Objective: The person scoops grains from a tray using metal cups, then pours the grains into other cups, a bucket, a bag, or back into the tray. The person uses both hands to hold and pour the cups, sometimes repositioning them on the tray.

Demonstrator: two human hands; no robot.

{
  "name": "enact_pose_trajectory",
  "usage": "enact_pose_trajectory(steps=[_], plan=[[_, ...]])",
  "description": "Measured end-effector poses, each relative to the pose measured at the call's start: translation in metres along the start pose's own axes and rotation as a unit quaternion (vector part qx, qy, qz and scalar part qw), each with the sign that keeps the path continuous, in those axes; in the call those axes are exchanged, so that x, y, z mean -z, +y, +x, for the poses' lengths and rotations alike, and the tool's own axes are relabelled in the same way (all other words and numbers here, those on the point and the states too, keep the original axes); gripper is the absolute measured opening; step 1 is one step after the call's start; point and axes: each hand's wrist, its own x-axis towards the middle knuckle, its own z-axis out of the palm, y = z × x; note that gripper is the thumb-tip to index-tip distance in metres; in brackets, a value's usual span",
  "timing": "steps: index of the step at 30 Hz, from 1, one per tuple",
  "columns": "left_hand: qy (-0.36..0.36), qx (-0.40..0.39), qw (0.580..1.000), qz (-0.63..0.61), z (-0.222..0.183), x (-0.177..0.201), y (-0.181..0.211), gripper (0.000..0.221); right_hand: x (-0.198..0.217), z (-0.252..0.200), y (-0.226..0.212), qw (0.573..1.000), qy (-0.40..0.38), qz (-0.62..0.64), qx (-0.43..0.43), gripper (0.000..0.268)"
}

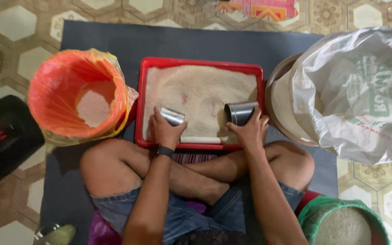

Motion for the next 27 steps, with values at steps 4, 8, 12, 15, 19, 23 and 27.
enact_pose_trajectory(steps=[4, 8, 12, 15, 19, 23, 27], plan=[[-0.032, -0.034, 0.996, 0.08, -0.004, -0.013, -0.001, 0.114, -0.007, -0.009, -0.025, 0.999, -0.008, -0.038, 0.01, 0.122], [-0.072, -0.044, 0.994, 0.076, -0.004, -0.025, 0.007, 0.114, -0.028, -0.033, -0.061, 0.988, 0.016, -0.066, 0.139, 0.112], [-0.087, -0.045, 0.995, 0.027, 0.001, -0.029, 0.0, 0.112, -0.043, -0.048, -0.078, 0.991, -0.017, -0.002, 0.132, 0.11], [-0.186, 0.05, 0.977, -0.095, -0.001, -0.016, 0.01, 0.11, -0.045, -0.034, -0.073, 0.991, -0.013, 0.062, 0.119, 0.112], [-0.209, 0.075, 0.971, -0.091, 0.003, -0.019, 0.011, 0.106, -0.03, -0.011, -0.06, 0.977, -0.088, 0.193, 0.032, 0.117], [-0.194, 0.108, 0.962, -0.159, 0.0, -0.006, 0.027, 0.092, -0.026, 0.026, -0.046, 0.976, -0.062, 0.202, -0.047, 0.109], [-0.163, 0.165, 0.965, -0.126, 0.004, 0.007, 0.006, 0.118, 0.008, 0.029, -0.079, 0.991, 0.037, 0.128, -0.01, 0.11]])
